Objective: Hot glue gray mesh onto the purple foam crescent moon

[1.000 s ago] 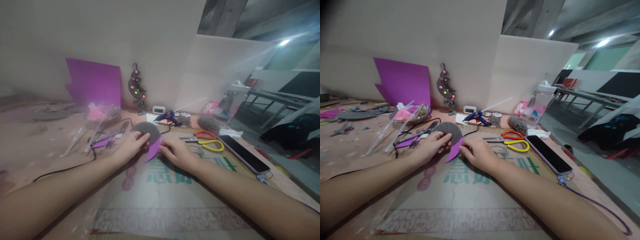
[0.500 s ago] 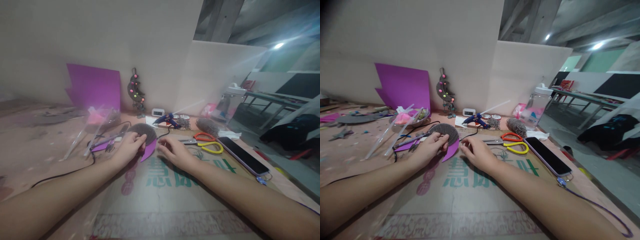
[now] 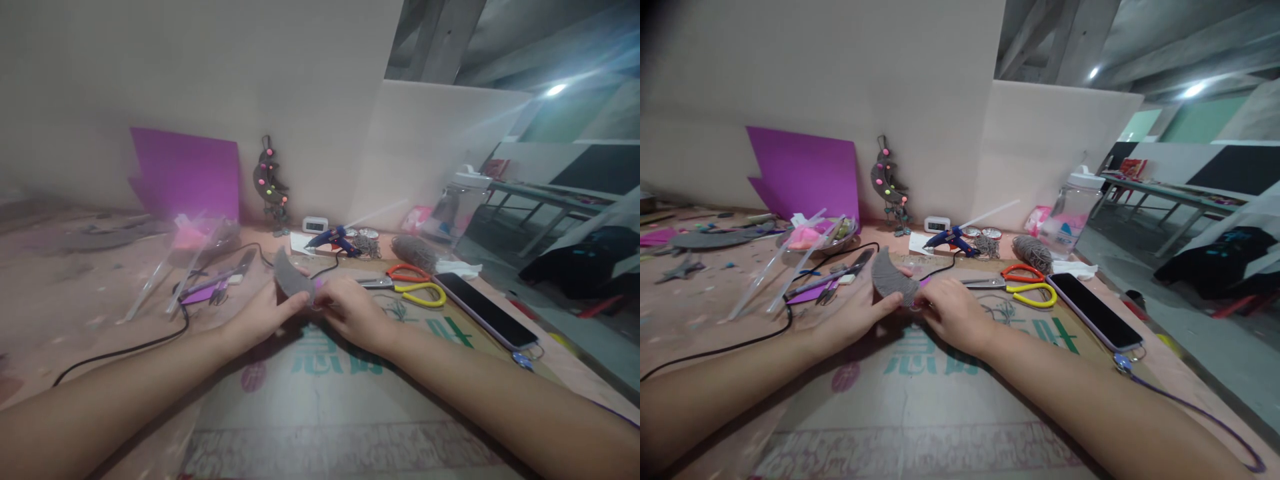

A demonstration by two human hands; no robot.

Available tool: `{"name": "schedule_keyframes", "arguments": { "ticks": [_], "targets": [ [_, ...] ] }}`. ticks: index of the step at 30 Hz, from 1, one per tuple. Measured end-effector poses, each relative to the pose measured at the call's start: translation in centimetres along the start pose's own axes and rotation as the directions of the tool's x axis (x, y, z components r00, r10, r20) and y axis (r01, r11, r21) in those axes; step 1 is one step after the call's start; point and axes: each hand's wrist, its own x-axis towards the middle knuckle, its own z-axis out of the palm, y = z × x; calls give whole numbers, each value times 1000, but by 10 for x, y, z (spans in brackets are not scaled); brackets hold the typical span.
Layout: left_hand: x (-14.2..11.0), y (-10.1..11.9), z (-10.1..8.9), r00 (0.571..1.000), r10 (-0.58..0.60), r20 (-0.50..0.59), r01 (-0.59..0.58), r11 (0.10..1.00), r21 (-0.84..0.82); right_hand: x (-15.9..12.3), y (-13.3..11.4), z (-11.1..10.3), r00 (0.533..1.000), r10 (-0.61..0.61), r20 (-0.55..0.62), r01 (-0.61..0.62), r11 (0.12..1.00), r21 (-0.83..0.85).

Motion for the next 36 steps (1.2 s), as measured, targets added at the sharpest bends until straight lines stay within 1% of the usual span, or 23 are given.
{"name": "schedule_keyframes", "arguments": {
  "ticks": [2,5,8,11,13,17,20,22,23,25,27,29,31,32,34,36],
  "targets": [
    [2,-2,2,997,-76,11,76,997,-17,0,1,2,1000,4,7,-4,1000,-12],
    [8,-7,2,986,-163,-36,161,986,-48,2,1,2,999,48,22,-48,999,-14],
    [14,-14,-2,986,-160,-57,154,983,-102,3,0,-1,995,86,40,-86,996,-2],
    [16,-19,-6,976,-196,-91,184,975,-126,3,-1,-2,995,87,42,-87,996,4],
    [17,-19,-6,968,-226,-107,209,967,-143,2,-1,-2,995,94,42,-94,996,-1],
    [17,-17,-4,959,-259,-112,232,949,-212,2,1,1,988,145,59,-144,989,-33],
    [18,-17,-5,967,-219,-133,197,968,-158,3,3,-3,987,137,85,-133,990,-54],
    [18,-19,-6,972,-190,-139,173,977,-124,5,8,-11,987,114,109,-107,992,-68],
    [19,-21,-7,973,-187,-135,171,978,-122,6,11,-16,987,109,115,-101,992,-76],
    [19,-23,-8,972,-205,-119,190,974,-126,8,23,-27,986,138,90,-129,987,-94],
    [20,-25,-8,971,-213,-106,200,972,-120,9,39,-36,975,222,14,-219,969,-115],
    [20,-26,-7,971,-212,-106,200,973,-111,8,58,-41,941,334,-51,-338,936,-100],
    [21,-25,-7,971,-210,-114,199,975,-103,9,77,-41,883,460,-86,-464,886,-22],
    [21,-25,-6,970,-210,-121,198,975,-99,10,87,-40,857,506,-97,-506,862,27],
    [21,-23,-6,968,-213,-136,202,975,-91,14,105,-35,826,555,-100,-547,831,97],
    [22,-22,-6,965,-219,-144,209,974,-85,22,119,-30,808,585,-73,-578,810,95]
  ]
}}
